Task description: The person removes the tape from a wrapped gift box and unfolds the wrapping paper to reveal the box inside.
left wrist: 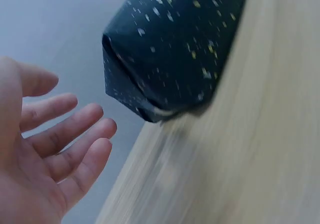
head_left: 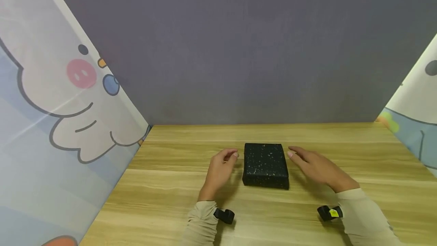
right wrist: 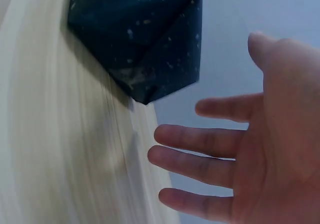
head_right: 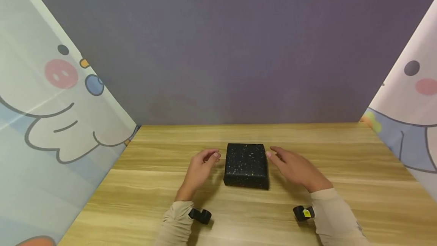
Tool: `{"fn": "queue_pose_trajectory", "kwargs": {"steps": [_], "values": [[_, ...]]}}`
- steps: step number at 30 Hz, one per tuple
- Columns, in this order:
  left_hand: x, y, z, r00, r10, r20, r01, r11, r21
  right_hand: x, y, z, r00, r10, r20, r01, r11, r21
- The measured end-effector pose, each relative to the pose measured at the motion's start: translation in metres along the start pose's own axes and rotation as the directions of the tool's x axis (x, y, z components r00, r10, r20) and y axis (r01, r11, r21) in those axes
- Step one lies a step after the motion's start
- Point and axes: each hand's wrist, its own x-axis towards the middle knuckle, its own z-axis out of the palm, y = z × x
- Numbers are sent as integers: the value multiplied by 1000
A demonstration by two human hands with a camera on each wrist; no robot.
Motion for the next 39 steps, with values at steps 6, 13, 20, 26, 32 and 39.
{"fn": "queue_pose_trajectory", "kwargs": {"steps": [6,13,20,26,32,39], "values": [[-1,3,5,997,-70,-12,69,995,-79,4,-2,5,999,-45,-23,46,999,30],[-4,-4,11,999,-38,31,39,999,-20,3,-3,11,999,-36,-7,37,996,79],[-7,-3,16,997,-8,74,6,999,38,3,-6,20,999,-24,-30,26,997,76],[-8,-2,21,996,-37,77,32,998,55,1,-7,25,998,-21,-64,28,994,109],[-7,-3,27,997,-19,71,19,1000,-6,-3,-7,29,995,21,-93,-8,990,143],[-7,-5,27,994,-48,96,49,999,-8,-3,-6,33,992,56,-109,-32,977,210]]}}
